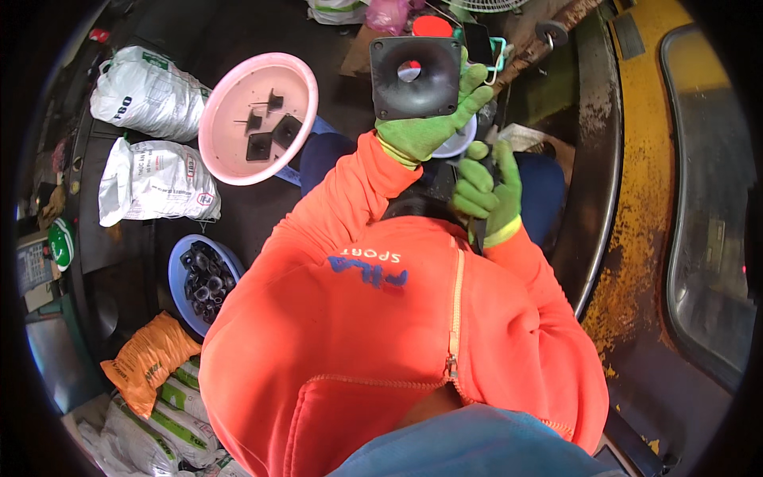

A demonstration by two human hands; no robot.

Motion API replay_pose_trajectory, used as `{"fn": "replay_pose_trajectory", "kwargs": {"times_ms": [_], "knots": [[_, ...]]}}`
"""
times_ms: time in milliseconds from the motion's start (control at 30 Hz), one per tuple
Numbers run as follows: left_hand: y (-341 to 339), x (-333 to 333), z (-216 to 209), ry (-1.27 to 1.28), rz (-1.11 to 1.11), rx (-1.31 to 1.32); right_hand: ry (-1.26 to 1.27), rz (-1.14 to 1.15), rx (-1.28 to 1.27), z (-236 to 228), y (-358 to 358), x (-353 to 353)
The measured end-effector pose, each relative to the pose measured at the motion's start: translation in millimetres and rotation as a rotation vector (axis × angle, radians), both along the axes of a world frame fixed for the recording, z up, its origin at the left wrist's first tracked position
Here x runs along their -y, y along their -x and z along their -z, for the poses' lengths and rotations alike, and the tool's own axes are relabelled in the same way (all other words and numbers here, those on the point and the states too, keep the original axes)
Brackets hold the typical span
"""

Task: The person sits and repeatedly rubs small black plastic parts with a green cloth, then places them into a pink basin. The person handles the parts one at a time, wiping each surface before moving to the next.

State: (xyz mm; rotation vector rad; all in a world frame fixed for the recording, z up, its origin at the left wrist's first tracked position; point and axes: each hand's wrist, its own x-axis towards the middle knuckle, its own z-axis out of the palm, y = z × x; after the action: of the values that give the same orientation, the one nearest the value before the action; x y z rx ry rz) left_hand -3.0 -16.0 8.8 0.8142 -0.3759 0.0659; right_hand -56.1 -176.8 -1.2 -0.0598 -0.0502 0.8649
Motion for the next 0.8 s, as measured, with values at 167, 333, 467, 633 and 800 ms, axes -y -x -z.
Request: {"fn": "replay_pose_trajectory", "kwargs": {"times_ms": [167, 333, 467, 633, 800], "knots": [[-4.5, -24.3, 17.9, 0.927, 0.511, -0.245, 0.560, 0.272, -0.014, 1.3, -9.4, 23.4], [8.5, -10.3, 10.5, 0.237, 0.070, -0.324, 1.006, 0.565, 0.348, -18.2, -12.1, 14.0], [28.5, -0.6, 1.2, -1.084, -0.517, 0.132, 1.142, 0.594, 0.517, -28.3, -27.0, 10.6], [36.2, -3.8, 4.0, 0.080, 0.162, -0.274, 0.913, 0.483, 0.319, -20.8, -36.1, 20.9], [40.5, 2.5, 20.5, 0.483, 0.423, -0.505, 1.292, 0.656, 0.628, 7.3, -38.2, -7.5]]}}
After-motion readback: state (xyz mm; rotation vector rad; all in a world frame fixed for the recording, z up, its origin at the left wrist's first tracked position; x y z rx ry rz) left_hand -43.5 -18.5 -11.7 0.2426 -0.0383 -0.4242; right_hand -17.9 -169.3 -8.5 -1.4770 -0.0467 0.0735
